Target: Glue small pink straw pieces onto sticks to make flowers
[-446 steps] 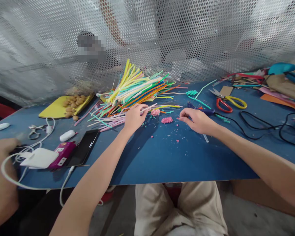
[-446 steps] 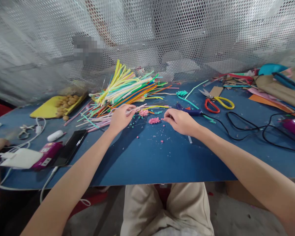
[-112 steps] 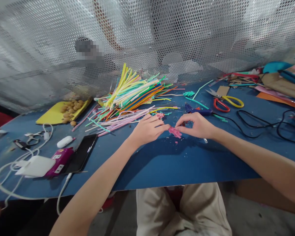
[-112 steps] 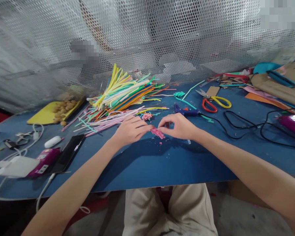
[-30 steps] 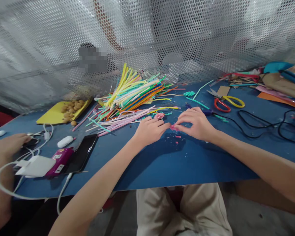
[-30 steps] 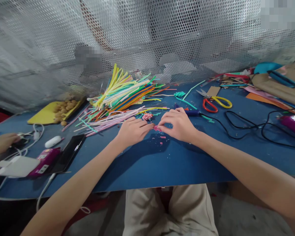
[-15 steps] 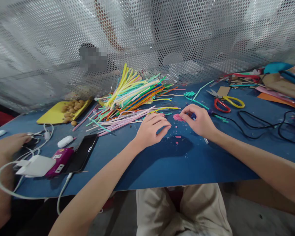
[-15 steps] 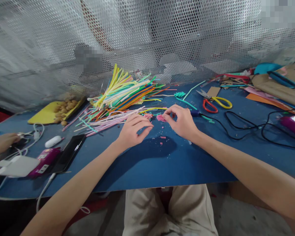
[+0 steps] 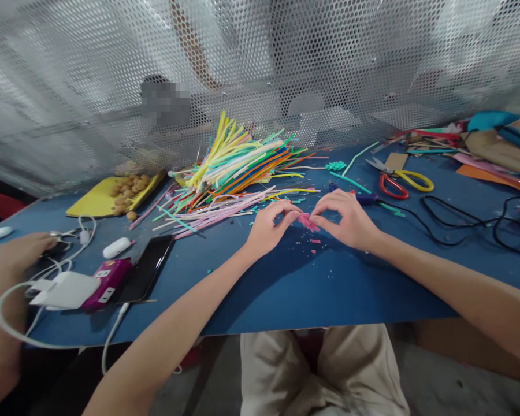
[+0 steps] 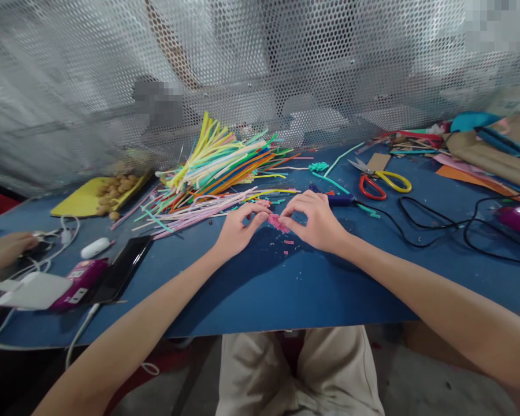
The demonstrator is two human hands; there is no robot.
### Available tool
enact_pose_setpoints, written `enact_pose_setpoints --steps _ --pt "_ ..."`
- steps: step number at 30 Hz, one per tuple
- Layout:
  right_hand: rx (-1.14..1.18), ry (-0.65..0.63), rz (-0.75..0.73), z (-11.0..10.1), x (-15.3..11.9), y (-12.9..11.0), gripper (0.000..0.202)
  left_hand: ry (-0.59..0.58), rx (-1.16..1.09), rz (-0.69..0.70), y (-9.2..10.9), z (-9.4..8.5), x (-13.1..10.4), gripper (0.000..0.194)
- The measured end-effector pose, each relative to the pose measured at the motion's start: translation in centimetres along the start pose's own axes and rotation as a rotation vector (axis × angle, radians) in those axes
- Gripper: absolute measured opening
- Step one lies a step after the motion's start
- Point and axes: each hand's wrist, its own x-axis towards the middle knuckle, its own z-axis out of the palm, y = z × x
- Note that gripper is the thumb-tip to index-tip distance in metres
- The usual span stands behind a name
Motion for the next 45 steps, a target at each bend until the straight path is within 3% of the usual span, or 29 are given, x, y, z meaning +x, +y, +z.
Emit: enact_pose_setpoints --steps 11,15,20,29,36,42,45 --pt "0.055 -0.054 -0.014 0.6 0.0 0.4 0.015 -0.104 0.055 0.102 0.4 -0.4 0.1 0.028" --pt "0.003 -0.075 -0.085 0.6 0.0 0.4 0.014 -0.123 0.128 0.120 0.3 -0.3 0.0 0.026" --pt "-0.063 -0.105 -0.068 1.0 -0.1 0.6 0.014 -0.123 0.211 0.115 0.4 -0.3 -0.1 0.029" --pt "-0.198 -0.071 -0.120 1.0 0.0 -0.3 0.016 -0.116 0.190 0.098 0.6 -0.3 -0.1 0.030" --pt "-0.075 -0.013 -0.030 0.9 0.1 0.2 0.016 0.000 0.075 0.003 0.5 0.3 -0.4 0.028" --pt "-0.057 -0.008 0.032 0.4 0.2 0.7 0.016 0.215 0.165 -0.119 0.5 -0.8 -0.1 0.038" --pt "-0.091 0.004 0.026 0.2 0.4 0.7 0.016 0.281 0.314 -0.021 0.6 -1.7 -0.1 0.037"
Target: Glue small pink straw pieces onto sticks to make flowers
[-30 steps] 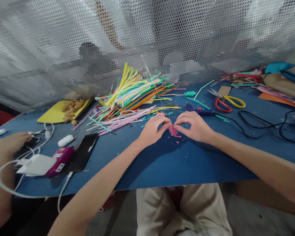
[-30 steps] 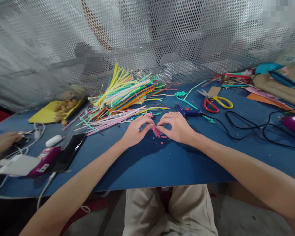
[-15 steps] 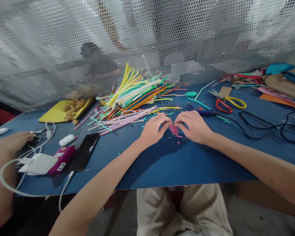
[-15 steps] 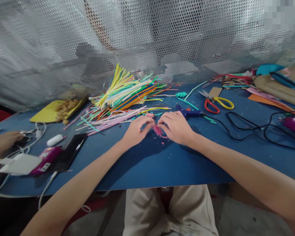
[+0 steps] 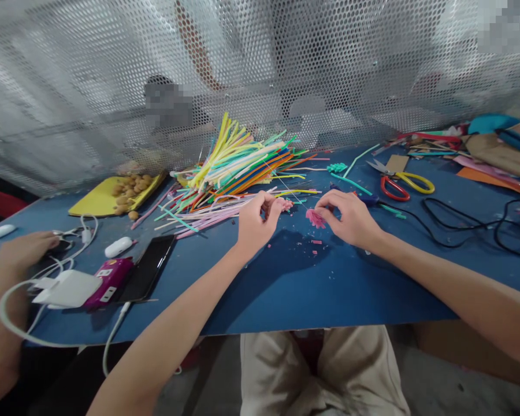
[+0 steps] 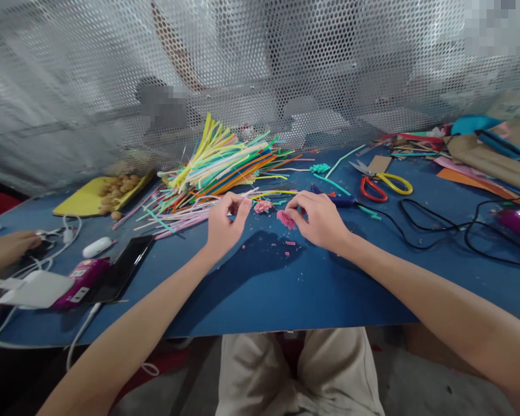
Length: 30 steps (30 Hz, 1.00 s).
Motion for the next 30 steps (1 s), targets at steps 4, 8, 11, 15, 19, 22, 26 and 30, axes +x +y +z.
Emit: enact_pose_setpoints --steps 4,8,11,15,19,22,26,30 --pt "-0.071 -0.014 -0.040 -0.2 0.1 -0.1 0.017 0.105 0.273 0.407 0.4 -1.3 -0.2 0.016" --pt "-0.040 -0.063 -0.104 -0.4 0.1 -0.3 0.015 -0.018 0.431 0.702 0.8 -1.9 0.0 0.025" --pt "-0.028 -0.082 -0.140 -0.4 0.0 -0.4 0.013 -0.194 0.503 0.826 0.3 -1.5 0.6 0.028" --pt "-0.013 -0.105 -0.142 -0.2 -0.1 -0.3 0.015 -0.252 0.468 0.862 -0.7 -0.8 0.7 0.028" --pt "-0.045 -0.043 -0.145 -0.5 0.0 -0.2 0.018 -0.263 0.439 0.779 -1.1 -0.5 0.4 0.028" --pt "-0.049 0.062 -0.111 -0.9 0.1 0.0 0.018 -0.213 0.459 0.691 -0.9 -0.5 0.3 0.025" --pt "-0.056 0.146 -0.056 -1.4 0.3 0.7 0.019 -0.131 0.380 0.518 -0.8 -0.6 0.3 0.025" --pt "-0.119 0.163 -0.031 -1.6 0.5 1.3 0.021 -0.081 0.327 0.386 -1.0 -0.4 0.4 0.028"
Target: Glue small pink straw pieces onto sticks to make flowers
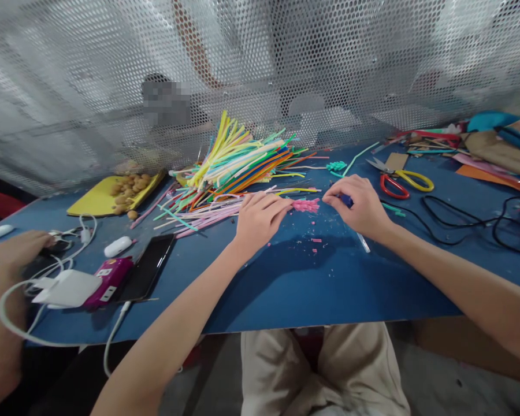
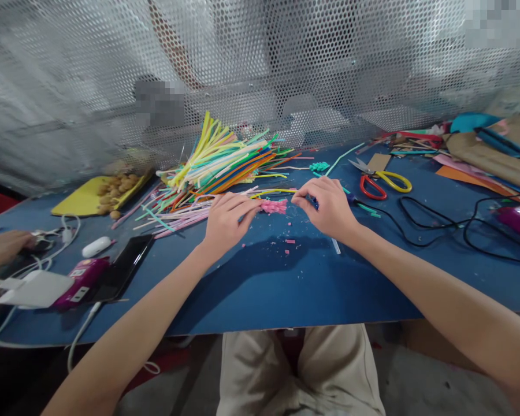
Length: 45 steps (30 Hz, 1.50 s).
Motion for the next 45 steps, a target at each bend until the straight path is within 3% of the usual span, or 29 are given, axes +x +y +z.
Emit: enact_pose_setpoints --steps 5,11,18,23,28,33,37,41,45 --pt "0.008 -0.020 -0.023 -0.3 0.2 0.0 0.026 -0.027 -0.033 -0.105 -0.2 0.6 -0.1 0.031" --pt "0.105 -0.345 -0.224 -0.5 0.2 0.4 0.031 -0.108 -0.074 -0.155 -0.5 1.2 -0.2 0.030" --pt "0.190 -0.616 -0.307 -0.5 0.2 1.1 0.030 -0.159 -0.073 -0.275 -0.6 1.4 -0.2 0.031" --pt "0.179 -0.689 -0.280 -0.6 0.0 0.6 0.033 -0.154 -0.065 -0.337 -0.6 1.2 -0.1 0.032" --pt "0.135 -0.751 -0.298 0.3 -0.5 0.6 0.032 -0.143 -0.074 -0.308 -0.9 1.6 -0.2 0.031" --pt "0.155 -0.772 -0.343 0.9 -0.7 1.0 0.032 -0.128 -0.082 -0.156 -1.1 1.8 -0.2 0.033" --pt "0.084 -0.755 -0.338 0.8 -0.7 1.1 0.031 -0.291 -0.216 0.042 -0.9 2.1 -0.4 0.031" --pt "-0.081 -0.675 -0.249 0.7 -0.5 1.5 0.025 -0.392 -0.217 0.023 -0.9 2.9 -0.9 0.036" --pt "-0.149 -0.509 -0.026 0.7 -0.3 2.2 0.018 -0.468 -0.232 -0.006 -1.2 3.1 -1.2 0.038"
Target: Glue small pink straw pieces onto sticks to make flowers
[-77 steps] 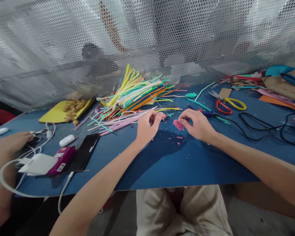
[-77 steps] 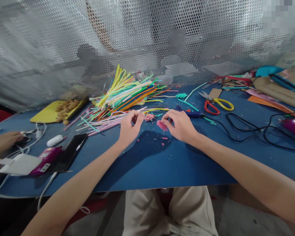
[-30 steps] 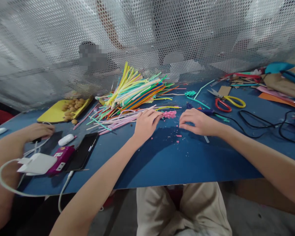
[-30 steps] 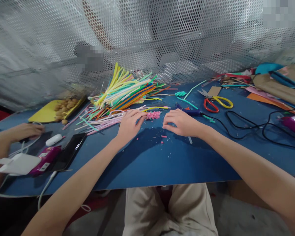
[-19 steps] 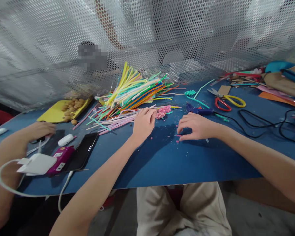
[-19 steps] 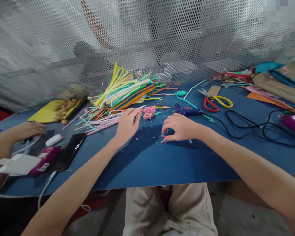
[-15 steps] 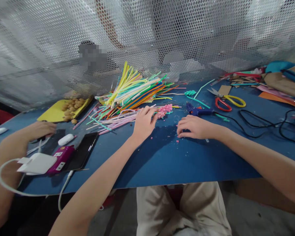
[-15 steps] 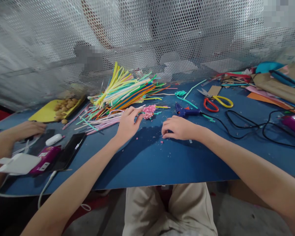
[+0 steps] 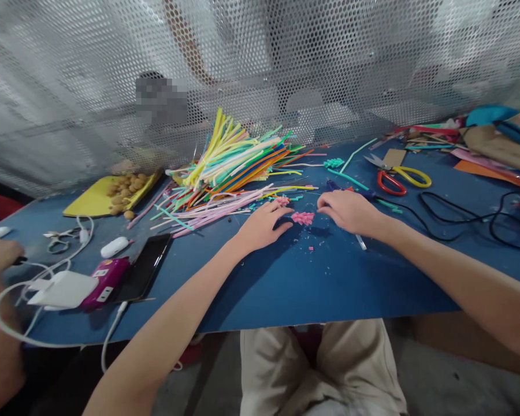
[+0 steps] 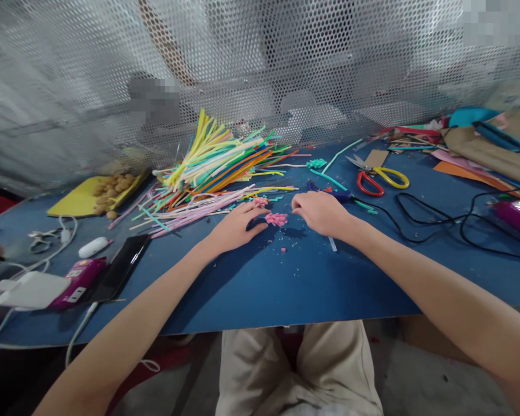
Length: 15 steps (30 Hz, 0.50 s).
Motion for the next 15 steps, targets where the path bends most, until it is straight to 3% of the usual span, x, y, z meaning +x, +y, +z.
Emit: enact_pose_setpoints --steps 4,9,12,15 --pt "0.120 0.145 0.153 -0.2 0.1 0.4 0.013 -0.062 0.046 -0.064 0.1 -0.6 -0.2 0.042" --pt "0.253 0.302 0.105 -0.4 0.2 -0.2 0.017 0.028 0.195 -0.030 1.0 -1.4 -0.2 0.038" --pt "0.304 0.271 -0.015 -0.4 0.2 -1.0 0.021 0.077 0.160 0.016 1.0 -1.9 0.0 0.024" --pt "0.369 0.146 -0.152 -0.4 0.0 -1.6 0.034 0.095 0.188 0.030 -0.1 -2.6 0.1 0.021"
